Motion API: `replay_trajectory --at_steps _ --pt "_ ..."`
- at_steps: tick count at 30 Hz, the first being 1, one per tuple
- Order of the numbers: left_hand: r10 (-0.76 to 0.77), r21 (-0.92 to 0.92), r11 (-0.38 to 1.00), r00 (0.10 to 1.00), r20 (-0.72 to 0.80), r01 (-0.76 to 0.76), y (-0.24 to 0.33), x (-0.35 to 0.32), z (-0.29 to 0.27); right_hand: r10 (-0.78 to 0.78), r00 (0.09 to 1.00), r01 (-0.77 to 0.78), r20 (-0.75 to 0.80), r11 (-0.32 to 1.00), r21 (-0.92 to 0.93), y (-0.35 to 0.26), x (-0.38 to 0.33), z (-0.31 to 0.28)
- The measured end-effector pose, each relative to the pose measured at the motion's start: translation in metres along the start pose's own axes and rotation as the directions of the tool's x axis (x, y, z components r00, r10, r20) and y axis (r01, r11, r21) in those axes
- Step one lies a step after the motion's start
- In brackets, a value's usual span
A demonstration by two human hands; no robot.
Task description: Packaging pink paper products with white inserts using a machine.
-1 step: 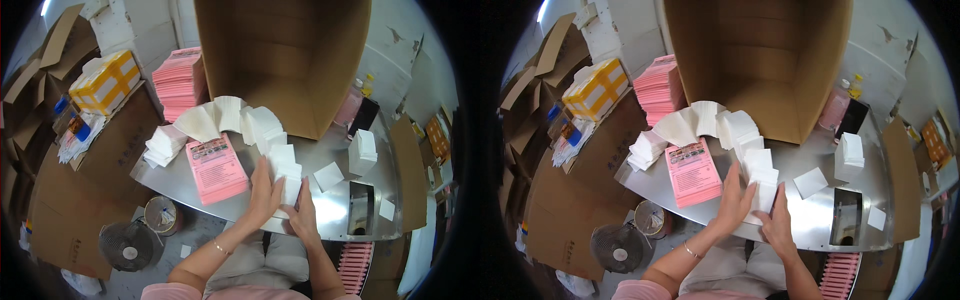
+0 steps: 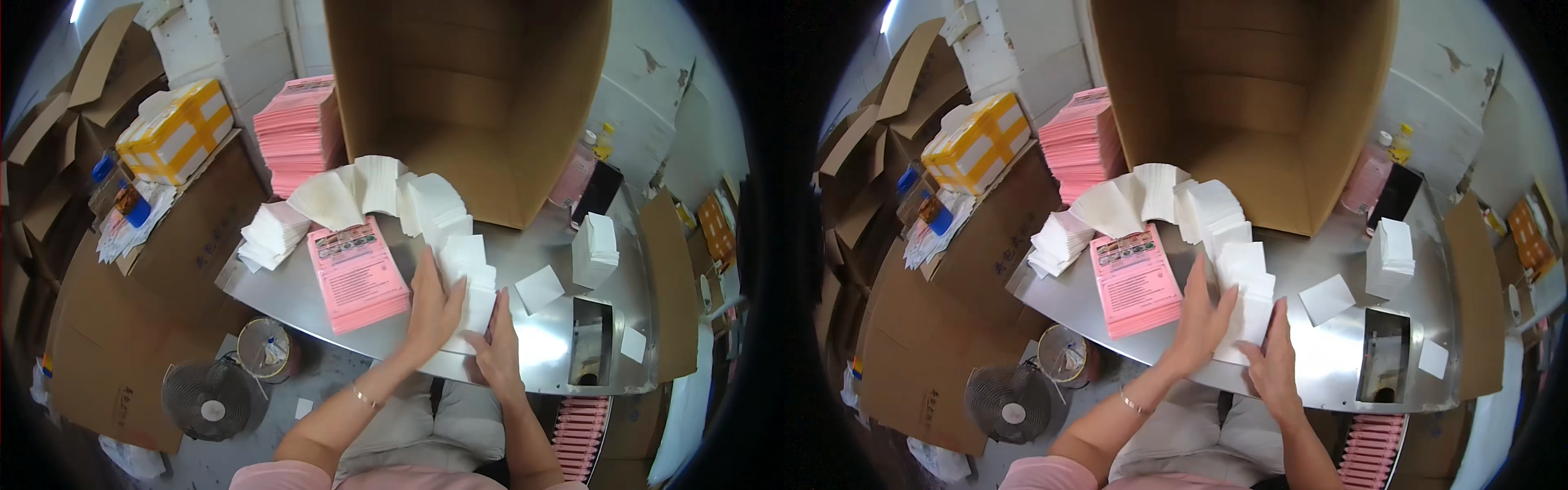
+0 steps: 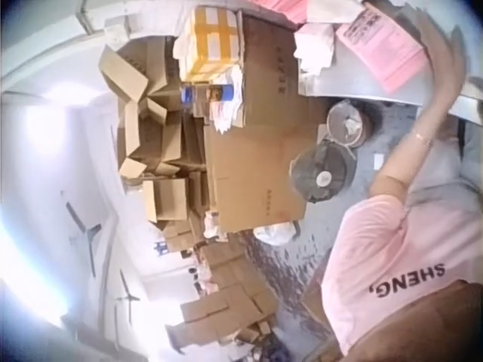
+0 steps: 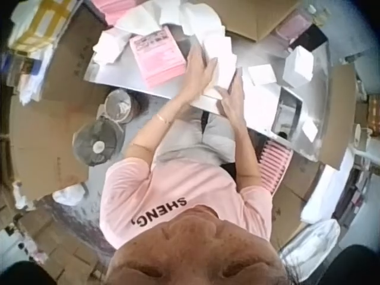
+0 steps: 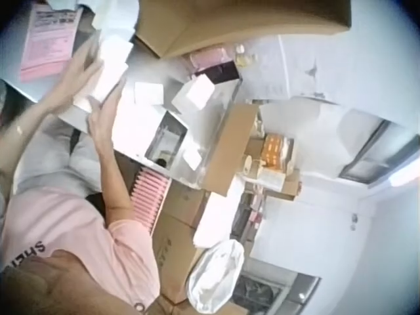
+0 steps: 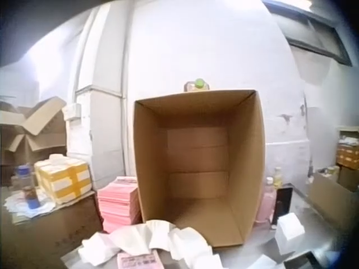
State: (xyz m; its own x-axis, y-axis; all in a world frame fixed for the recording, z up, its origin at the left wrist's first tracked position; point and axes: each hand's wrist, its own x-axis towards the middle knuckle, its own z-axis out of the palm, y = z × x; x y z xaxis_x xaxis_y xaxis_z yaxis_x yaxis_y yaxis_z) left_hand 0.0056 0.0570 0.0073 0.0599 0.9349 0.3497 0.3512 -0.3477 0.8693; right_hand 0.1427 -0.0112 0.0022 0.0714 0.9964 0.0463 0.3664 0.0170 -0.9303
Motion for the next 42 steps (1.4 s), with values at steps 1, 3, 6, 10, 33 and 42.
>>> replay_trajectory --at_steps 1,3,6,10,33,42 --pt "-0.125 -0.161 0.980 0.990 -0.068 0.113 0.007 0.017 0.003 -0.064 0.995 0.071 -0.078 0.993 0.093 0.012 0.000 0.000" --pt "-0.224 -0.280 0.941 0.969 -0.103 0.188 -0.027 0.051 0.014 -0.068 0.996 0.076 -0.063 0.989 0.126 0.005 0.001 0.003" --pt "-0.285 -0.129 0.957 0.929 -0.237 0.260 -0.034 0.082 0.023 -0.002 0.994 0.017 -0.113 0.991 0.136 -0.003 0.002 0.006" --pt "-0.486 -0.038 0.869 0.838 -0.250 0.493 -0.023 0.104 0.029 -0.186 0.963 0.123 -0.193 0.946 -0.300 0.003 0.000 0.012" --pt "-0.011 0.235 0.968 0.955 -0.296 0.084 0.026 0.074 0.048 -0.165 0.960 0.052 -0.228 0.899 -0.435 0.012 -0.009 -0.014" --pt "-0.134 0.662 0.740 0.991 -0.029 0.119 0.059 0.041 0.055 0.249 0.901 -0.187 -0.356 0.962 0.200 0.051 -0.029 -0.093"
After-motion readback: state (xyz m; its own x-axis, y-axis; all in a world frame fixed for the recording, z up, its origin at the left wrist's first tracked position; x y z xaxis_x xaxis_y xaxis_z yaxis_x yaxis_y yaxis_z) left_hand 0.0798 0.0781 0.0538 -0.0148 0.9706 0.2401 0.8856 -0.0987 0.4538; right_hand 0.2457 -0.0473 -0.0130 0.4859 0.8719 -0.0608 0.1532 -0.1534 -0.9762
